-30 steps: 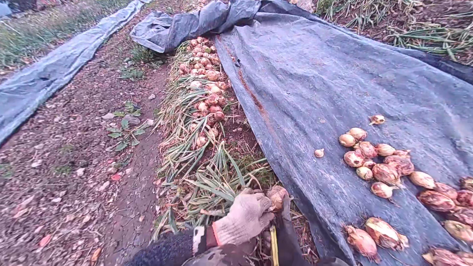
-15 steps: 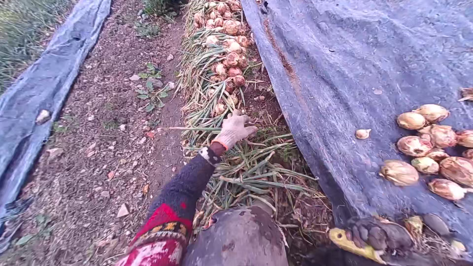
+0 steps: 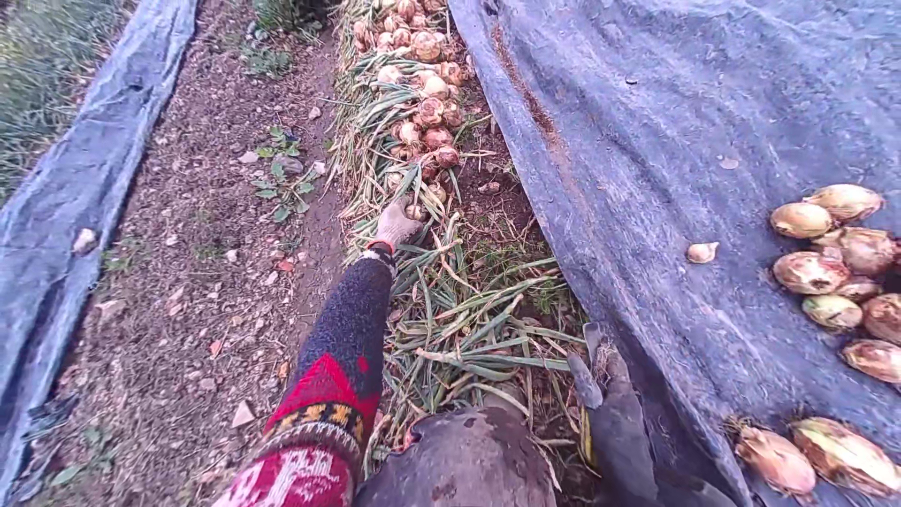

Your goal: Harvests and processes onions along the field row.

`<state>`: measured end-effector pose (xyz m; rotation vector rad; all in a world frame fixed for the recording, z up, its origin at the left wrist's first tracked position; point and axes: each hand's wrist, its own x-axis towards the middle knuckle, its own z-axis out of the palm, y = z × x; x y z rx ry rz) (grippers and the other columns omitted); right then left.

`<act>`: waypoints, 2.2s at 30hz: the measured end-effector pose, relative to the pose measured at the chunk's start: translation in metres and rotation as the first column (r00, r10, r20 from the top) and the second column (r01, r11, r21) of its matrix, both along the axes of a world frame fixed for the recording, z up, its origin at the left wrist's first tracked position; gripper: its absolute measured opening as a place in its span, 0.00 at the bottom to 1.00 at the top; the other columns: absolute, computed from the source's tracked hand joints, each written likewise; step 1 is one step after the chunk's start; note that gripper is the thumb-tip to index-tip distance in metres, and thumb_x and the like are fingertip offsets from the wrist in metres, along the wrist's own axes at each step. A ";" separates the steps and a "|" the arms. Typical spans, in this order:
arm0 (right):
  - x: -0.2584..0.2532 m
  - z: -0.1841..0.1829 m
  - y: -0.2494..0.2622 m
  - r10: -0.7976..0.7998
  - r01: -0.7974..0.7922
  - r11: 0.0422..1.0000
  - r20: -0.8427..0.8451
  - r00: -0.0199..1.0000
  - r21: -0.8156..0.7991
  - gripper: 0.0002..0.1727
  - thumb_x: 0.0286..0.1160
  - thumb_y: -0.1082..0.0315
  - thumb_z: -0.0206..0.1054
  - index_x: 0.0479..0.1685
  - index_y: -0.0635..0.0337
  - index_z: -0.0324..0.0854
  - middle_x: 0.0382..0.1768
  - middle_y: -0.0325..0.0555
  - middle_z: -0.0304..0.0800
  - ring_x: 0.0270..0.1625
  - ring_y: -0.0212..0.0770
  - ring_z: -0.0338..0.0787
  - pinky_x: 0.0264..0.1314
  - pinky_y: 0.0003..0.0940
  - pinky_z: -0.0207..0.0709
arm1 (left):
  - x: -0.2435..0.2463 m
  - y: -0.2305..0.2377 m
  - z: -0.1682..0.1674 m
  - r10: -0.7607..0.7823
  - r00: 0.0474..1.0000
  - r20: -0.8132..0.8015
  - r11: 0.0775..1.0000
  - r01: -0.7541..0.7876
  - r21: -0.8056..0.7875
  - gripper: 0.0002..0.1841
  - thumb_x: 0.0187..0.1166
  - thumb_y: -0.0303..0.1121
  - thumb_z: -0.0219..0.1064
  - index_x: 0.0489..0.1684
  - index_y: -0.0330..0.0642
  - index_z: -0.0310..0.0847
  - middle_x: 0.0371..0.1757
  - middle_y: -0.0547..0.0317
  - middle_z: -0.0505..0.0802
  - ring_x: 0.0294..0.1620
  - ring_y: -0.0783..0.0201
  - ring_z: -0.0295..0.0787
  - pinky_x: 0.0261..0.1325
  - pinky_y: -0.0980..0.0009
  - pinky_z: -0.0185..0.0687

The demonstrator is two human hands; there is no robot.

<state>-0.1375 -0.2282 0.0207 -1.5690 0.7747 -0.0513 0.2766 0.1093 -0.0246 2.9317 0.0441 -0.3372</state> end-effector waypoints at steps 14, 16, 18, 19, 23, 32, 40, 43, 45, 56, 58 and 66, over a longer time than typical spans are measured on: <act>-0.006 0.011 0.028 0.090 -0.127 0.984 0.270 0.959 0.122 0.44 0.76 0.43 0.70 0.86 0.62 0.65 0.78 0.45 0.80 0.78 0.34 0.80 0.81 0.35 0.76 | -0.266 -0.143 0.116 -0.584 0.811 -0.034 0.510 0.333 -0.793 0.42 0.57 0.51 0.88 0.72 0.43 0.77 0.66 0.58 0.89 0.63 0.67 0.89 0.67 0.64 0.89; -0.013 0.017 0.031 0.034 -0.101 0.979 0.342 0.939 0.180 0.40 0.80 0.43 0.64 0.83 0.64 0.68 0.73 0.47 0.84 0.72 0.33 0.84 0.77 0.32 0.79 | -0.292 -0.154 0.129 -0.669 0.712 -0.213 0.529 0.255 -0.810 0.38 0.58 0.52 0.86 0.71 0.47 0.80 0.64 0.61 0.91 0.60 0.68 0.90 0.64 0.62 0.90; -0.020 0.019 0.032 -0.044 -0.055 0.970 0.391 0.919 0.237 0.34 0.83 0.45 0.63 0.76 0.64 0.77 0.65 0.45 0.90 0.64 0.30 0.89 0.70 0.30 0.83 | -0.304 -0.157 0.136 -0.689 0.640 -0.340 0.573 0.193 -0.796 0.34 0.64 0.54 0.82 0.70 0.50 0.83 0.62 0.62 0.91 0.57 0.68 0.90 0.62 0.62 0.89; -0.022 0.020 0.032 -0.057 -0.045 0.969 0.397 0.916 0.244 0.31 0.83 0.46 0.63 0.72 0.63 0.81 0.60 0.43 0.93 0.60 0.30 0.91 0.66 0.29 0.85 | -0.305 -0.155 0.138 -0.683 0.625 -0.378 0.583 0.153 -0.798 0.32 0.65 0.54 0.81 0.69 0.50 0.84 0.58 0.61 0.93 0.53 0.67 0.92 0.58 0.62 0.90; -0.024 0.021 0.033 -0.029 -0.063 0.962 0.329 0.944 0.266 0.24 0.85 0.50 0.63 0.65 0.60 0.86 0.37 0.40 0.94 0.32 0.31 0.91 0.37 0.29 0.89 | -0.306 -0.146 0.141 -0.698 0.626 -0.347 0.578 0.207 -0.789 0.33 0.62 0.51 0.84 0.68 0.51 0.85 0.57 0.62 0.94 0.51 0.68 0.93 0.55 0.64 0.92; -0.029 0.046 0.036 -0.088 -0.099 0.923 0.454 0.887 0.372 0.20 0.88 0.52 0.61 0.57 0.57 0.89 0.20 0.42 0.83 0.16 0.34 0.79 0.20 0.33 0.81 | -0.243 -0.104 0.085 0.008 0.944 -0.329 0.554 -0.278 -0.784 0.37 0.64 0.42 0.83 0.76 0.45 0.75 0.51 0.47 0.93 0.35 0.54 0.93 0.35 0.59 0.93; -0.008 -0.010 0.041 0.057 -0.072 0.648 0.046 0.997 0.758 0.46 0.76 0.19 0.35 0.51 0.52 0.80 0.24 0.42 0.83 0.19 0.37 0.80 0.18 0.34 0.77 | -0.312 -0.170 0.123 -0.646 0.757 -0.097 0.738 0.588 -0.332 0.17 0.80 0.56 0.64 0.54 0.59 0.89 0.52 0.67 0.95 0.52 0.64 0.93 0.56 0.51 0.88; -0.004 -0.008 0.028 -0.098 0.076 0.436 -0.037 0.994 0.897 0.47 0.70 0.15 0.30 0.45 0.46 0.77 0.20 0.42 0.79 0.14 0.38 0.77 0.12 0.35 0.74 | -0.325 -0.181 0.122 -0.801 0.588 -0.112 0.586 0.730 -0.352 0.15 0.86 0.45 0.61 0.65 0.56 0.86 0.64 0.60 0.92 0.63 0.59 0.90 0.63 0.51 0.87; -0.009 -0.008 0.018 -0.187 0.017 0.248 0.031 0.982 0.969 0.50 0.59 0.09 0.36 0.30 0.46 0.82 0.19 0.40 0.82 0.15 0.35 0.80 0.13 0.31 0.75 | -0.312 -0.182 0.109 -0.814 0.580 0.028 0.509 0.736 -0.446 0.13 0.88 0.42 0.60 0.61 0.55 0.88 0.62 0.62 0.93 0.62 0.64 0.90 0.63 0.57 0.88; -0.017 0.023 -0.050 -0.494 0.010 0.646 0.408 0.767 0.763 0.42 0.77 0.22 0.42 0.67 0.46 0.79 0.32 0.43 0.91 0.23 0.37 0.89 0.21 0.31 0.84 | -0.050 -0.157 0.076 -0.216 0.916 0.338 0.976 0.204 0.073 0.23 0.77 0.49 0.67 0.72 0.61 0.84 0.83 0.40 0.75 0.84 0.35 0.69 0.79 0.33 0.66; -0.009 0.007 -0.028 -0.374 0.188 0.680 0.115 0.920 0.708 0.36 0.88 0.32 0.40 0.48 0.55 0.80 0.27 0.43 0.87 0.20 0.34 0.84 0.19 0.30 0.82 | -0.014 -0.144 0.049 -0.172 0.950 0.259 0.985 0.165 0.048 0.20 0.83 0.41 0.62 0.72 0.56 0.83 0.73 0.43 0.84 0.73 0.38 0.82 0.68 0.37 0.80; 0.003 -0.017 -0.019 -0.108 0.093 0.860 0.000 0.994 0.502 0.24 0.85 0.58 0.65 0.71 0.66 0.72 0.32 0.44 0.87 0.29 0.34 0.86 0.33 0.33 0.85 | 0.000 -0.134 0.030 -0.544 0.812 -0.212 0.791 0.581 0.191 0.40 0.49 0.36 0.82 0.72 0.73 0.80 0.83 0.57 0.75 0.71 0.35 0.79 0.51 0.33 0.85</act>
